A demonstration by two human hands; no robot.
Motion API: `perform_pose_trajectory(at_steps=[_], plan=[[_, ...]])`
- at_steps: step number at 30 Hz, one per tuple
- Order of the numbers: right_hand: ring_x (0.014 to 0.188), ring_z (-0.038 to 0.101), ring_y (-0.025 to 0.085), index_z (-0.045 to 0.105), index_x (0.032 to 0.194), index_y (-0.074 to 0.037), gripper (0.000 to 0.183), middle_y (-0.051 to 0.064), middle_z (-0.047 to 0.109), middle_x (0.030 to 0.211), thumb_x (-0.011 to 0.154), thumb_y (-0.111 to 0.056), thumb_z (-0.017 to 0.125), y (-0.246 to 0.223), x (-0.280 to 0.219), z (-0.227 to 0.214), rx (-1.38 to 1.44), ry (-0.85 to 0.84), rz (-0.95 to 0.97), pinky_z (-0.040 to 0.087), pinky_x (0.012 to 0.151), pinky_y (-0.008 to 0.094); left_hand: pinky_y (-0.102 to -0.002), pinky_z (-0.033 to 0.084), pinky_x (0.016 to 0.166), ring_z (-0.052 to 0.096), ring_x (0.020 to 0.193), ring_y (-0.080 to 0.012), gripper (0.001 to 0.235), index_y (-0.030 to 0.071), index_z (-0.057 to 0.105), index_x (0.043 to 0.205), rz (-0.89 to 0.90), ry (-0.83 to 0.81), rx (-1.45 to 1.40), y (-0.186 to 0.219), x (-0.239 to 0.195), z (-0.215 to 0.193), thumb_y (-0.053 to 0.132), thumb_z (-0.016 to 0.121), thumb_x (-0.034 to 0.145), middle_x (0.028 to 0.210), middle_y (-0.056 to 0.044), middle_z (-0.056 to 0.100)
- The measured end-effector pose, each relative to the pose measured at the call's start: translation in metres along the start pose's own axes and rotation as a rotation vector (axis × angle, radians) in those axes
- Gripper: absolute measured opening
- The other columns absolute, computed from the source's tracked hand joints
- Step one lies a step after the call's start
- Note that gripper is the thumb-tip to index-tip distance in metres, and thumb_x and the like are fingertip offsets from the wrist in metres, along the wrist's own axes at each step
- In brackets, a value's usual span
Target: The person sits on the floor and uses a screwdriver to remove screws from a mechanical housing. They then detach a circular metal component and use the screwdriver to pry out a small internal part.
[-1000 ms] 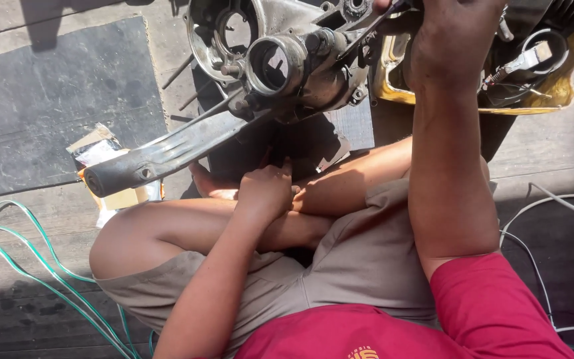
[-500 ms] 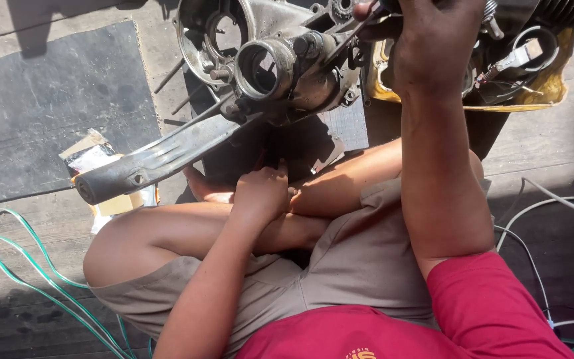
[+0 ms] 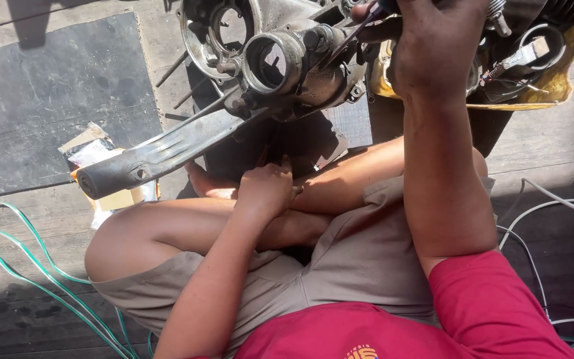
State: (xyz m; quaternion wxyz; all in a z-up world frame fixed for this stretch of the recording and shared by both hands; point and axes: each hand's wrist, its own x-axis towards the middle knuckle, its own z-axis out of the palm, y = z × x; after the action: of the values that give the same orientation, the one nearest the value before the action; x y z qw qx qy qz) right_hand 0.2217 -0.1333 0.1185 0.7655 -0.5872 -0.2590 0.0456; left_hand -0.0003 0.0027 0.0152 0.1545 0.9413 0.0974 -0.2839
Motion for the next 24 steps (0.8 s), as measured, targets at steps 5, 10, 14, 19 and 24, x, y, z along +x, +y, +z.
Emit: perform_pose_trajectory(at_steps=[5, 10, 14, 19, 24], plan=[[0.079, 0.071, 0.023, 0.066, 0.113, 0.007, 0.011, 0.015, 0.070, 0.094, 0.116, -0.002, 0.059, 0.004, -0.002, 0.000, -0.153, -0.015, -0.061, 0.061, 0.073, 0.031, -0.047, 0.057, 0.066, 0.072, 0.079, -0.0406, 0.068, -0.005, 0.056, 0.140, 0.015, 0.018, 0.009, 0.002, -0.002, -0.002, 0.042, 0.067, 0.092, 0.103, -0.022, 0.073], [0.080, 0.073, 0.025, 0.064, 0.116, 0.003, 0.008, 0.015, 0.070, 0.098, 0.113, -0.004, 0.065, 0.002, -0.008, -0.001, -0.053, 0.057, 0.027, 0.064, 0.073, 0.033, -0.045, 0.057, 0.066, 0.072, 0.079, -0.0379, 0.071, -0.004, 0.055, 0.141, 0.024, 0.037, 0.031, 0.003, -0.002, 0.005, 0.047, 0.066, 0.093, 0.106, -0.020, 0.073], [0.079, 0.071, 0.027, 0.058, 0.117, 0.006, 0.003, 0.021, 0.069, 0.096, 0.115, 0.007, 0.059, 0.009, -0.003, -0.006, -0.099, 0.031, -0.093, 0.064, 0.070, 0.033, -0.045, 0.058, 0.070, 0.072, 0.082, -0.0380, 0.070, -0.002, 0.053, 0.144, -0.008, -0.006, 0.027, 0.005, -0.003, -0.004, 0.045, 0.065, 0.094, 0.108, -0.019, 0.073], [0.081, 0.072, 0.028, 0.055, 0.120, 0.000, 0.012, 0.018, 0.068, 0.100, 0.115, -0.008, 0.062, 0.003, -0.009, 0.004, 0.022, 0.045, -0.005, 0.064, 0.073, 0.035, -0.045, 0.057, 0.066, 0.072, 0.078, -0.0381, 0.071, -0.004, 0.056, 0.139, 0.025, 0.043, 0.043, 0.002, 0.001, 0.008, 0.048, 0.066, 0.093, 0.103, -0.020, 0.074], [0.087, 0.065, 0.028, 0.046, 0.127, 0.001, 0.022, 0.020, 0.060, 0.112, 0.115, -0.004, 0.064, 0.017, -0.007, -0.003, -0.041, 0.110, -0.088, 0.069, 0.080, 0.042, -0.045, 0.057, 0.074, 0.071, 0.090, -0.0389, 0.073, -0.003, 0.050, 0.146, -0.011, -0.038, 0.010, 0.002, 0.002, 0.000, 0.047, 0.064, 0.094, 0.114, -0.019, 0.072]])
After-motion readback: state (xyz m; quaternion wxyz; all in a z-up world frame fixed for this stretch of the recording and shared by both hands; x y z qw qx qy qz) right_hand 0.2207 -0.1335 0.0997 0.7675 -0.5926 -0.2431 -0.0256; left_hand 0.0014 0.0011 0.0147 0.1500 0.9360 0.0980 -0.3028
